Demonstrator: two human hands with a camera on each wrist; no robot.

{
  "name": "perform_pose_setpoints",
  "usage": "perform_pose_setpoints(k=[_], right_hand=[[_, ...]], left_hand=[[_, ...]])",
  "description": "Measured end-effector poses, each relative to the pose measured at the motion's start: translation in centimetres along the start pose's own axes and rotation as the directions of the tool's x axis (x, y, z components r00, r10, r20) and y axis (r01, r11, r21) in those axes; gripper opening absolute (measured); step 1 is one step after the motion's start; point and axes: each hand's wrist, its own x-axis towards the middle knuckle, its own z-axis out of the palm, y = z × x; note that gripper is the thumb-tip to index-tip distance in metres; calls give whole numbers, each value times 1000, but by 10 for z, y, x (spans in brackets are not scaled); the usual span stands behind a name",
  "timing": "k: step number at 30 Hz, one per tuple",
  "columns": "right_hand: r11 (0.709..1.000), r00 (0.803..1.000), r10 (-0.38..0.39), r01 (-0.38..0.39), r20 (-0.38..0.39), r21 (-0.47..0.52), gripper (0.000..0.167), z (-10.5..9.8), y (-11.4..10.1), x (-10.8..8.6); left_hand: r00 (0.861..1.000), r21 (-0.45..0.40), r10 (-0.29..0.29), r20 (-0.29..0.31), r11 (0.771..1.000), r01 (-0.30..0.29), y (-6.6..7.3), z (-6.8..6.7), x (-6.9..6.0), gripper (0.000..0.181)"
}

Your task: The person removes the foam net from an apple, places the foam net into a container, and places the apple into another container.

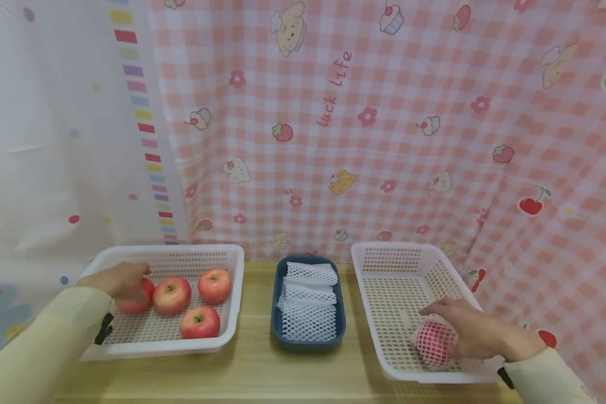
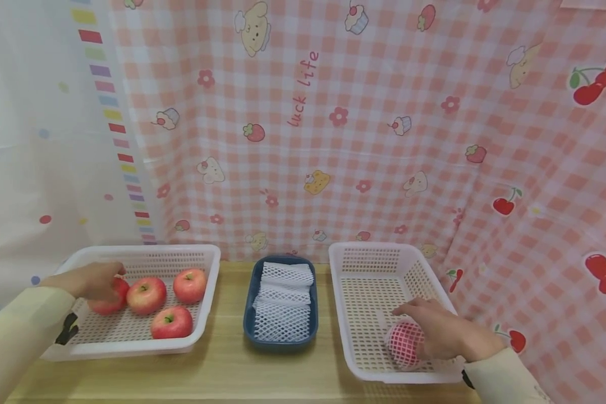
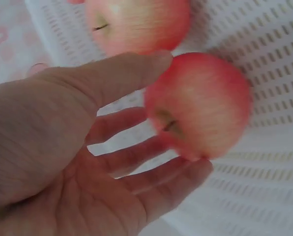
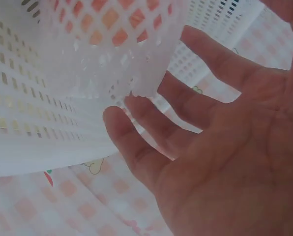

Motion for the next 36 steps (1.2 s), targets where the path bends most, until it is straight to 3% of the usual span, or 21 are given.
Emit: perform_pose_setpoints(k=[1,3,4,8,14,19,23,28,36], right_hand=[[1000,1000,-8,8,-1,-7,85,0,1,1],[1000,1000,-19,19,0,-19,86,1,1,2],[999,1000,-28,28,1,-27,87,2,1,3],[998,999,-40,40,12,-43,87,4,2,5],[999,998,-8,11,63,-39,89,8,3,9],[1000,996,-5,7,92,-24,91,11,6,10],[1000,993,25,-26,117,6,94,13,7,10],[999,989,42,-44,139,10,96,14,7,12],[997,978,81,-80,190,-10,96,14,3,16]], left_hand=[[1000,0,-2,-1,1000,2,-2,0,2,53],[999,20,48,-22,999,-47,-7,0,8,60],[996,52,63,-57,997,-60,-9,2,12,59],[969,174,164,-184,976,-132,-6,5,18,66],[957,125,157,-242,984,-129,45,-3,-16,66],[921,123,196,-336,979,-163,80,2,-39,57],[862,128,263,-434,965,-229,102,8,-54,50],[742,183,374,-556,926,-330,124,24,-65,37],[553,270,494,-671,857,-438,157,52,-75,30]])
